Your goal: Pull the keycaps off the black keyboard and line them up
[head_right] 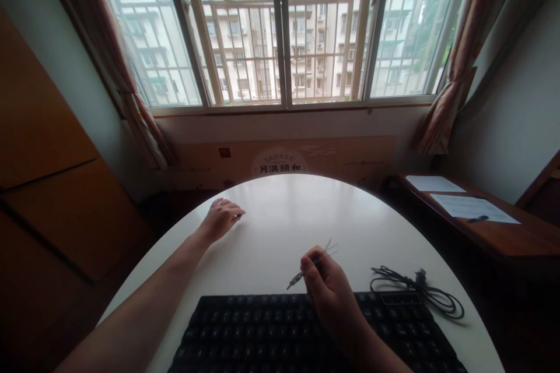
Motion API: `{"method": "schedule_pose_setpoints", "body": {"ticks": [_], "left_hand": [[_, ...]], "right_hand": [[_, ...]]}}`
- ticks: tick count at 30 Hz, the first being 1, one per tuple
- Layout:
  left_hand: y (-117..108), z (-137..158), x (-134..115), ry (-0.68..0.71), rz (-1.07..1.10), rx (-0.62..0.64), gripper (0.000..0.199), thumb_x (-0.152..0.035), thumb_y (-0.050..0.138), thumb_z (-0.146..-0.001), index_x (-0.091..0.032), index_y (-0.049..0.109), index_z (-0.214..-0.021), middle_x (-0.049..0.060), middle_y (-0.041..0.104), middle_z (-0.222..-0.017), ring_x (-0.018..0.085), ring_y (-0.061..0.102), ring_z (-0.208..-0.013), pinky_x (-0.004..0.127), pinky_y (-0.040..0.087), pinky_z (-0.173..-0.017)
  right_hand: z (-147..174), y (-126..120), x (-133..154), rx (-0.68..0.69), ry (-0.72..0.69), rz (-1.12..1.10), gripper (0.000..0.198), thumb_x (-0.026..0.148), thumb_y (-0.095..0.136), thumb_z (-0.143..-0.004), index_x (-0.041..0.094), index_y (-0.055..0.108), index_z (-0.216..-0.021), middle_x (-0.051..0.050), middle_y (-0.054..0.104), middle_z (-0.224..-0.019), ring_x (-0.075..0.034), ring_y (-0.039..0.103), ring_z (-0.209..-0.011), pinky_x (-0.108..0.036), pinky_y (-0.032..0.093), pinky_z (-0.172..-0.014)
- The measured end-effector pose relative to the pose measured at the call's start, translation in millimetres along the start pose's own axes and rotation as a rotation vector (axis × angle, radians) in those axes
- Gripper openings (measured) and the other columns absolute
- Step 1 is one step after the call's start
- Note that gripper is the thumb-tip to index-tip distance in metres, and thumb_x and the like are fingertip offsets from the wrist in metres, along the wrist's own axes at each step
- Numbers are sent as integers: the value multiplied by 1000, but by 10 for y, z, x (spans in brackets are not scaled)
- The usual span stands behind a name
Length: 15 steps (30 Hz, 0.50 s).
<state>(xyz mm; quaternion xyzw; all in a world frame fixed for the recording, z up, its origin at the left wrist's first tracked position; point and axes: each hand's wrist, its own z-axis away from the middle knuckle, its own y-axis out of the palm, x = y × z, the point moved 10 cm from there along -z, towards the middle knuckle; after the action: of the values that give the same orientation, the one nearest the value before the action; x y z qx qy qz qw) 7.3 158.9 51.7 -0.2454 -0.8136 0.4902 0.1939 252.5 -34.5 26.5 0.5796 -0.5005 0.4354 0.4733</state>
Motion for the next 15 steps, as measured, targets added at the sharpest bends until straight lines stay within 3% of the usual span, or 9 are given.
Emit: {"method": "schedule_pose_setpoints", "body": {"ticks": [6, 15], "left_hand": [[125, -5, 82, -28, -1, 38, 22, -18, 59, -80, -27, 76, -91, 5, 75, -97, 28, 60, -96, 52, 28, -102], [245, 14, 189, -54, 48, 132, 23, -23, 62, -77, -30, 77, -95, 1, 75, -99, 24, 63, -93, 37, 41, -91]], "right_hand": [[0, -42, 21, -26, -12, 25, 39, 56, 53, -92, 20, 46, -79, 9, 34, -50, -6, 31, -41, -19, 25, -39], [13, -83, 74, -63, -30, 79, 41, 59, 53, -90, 20, 48, -78, 9, 36, -49, -7, 33, -41, -18, 28, -38]]}}
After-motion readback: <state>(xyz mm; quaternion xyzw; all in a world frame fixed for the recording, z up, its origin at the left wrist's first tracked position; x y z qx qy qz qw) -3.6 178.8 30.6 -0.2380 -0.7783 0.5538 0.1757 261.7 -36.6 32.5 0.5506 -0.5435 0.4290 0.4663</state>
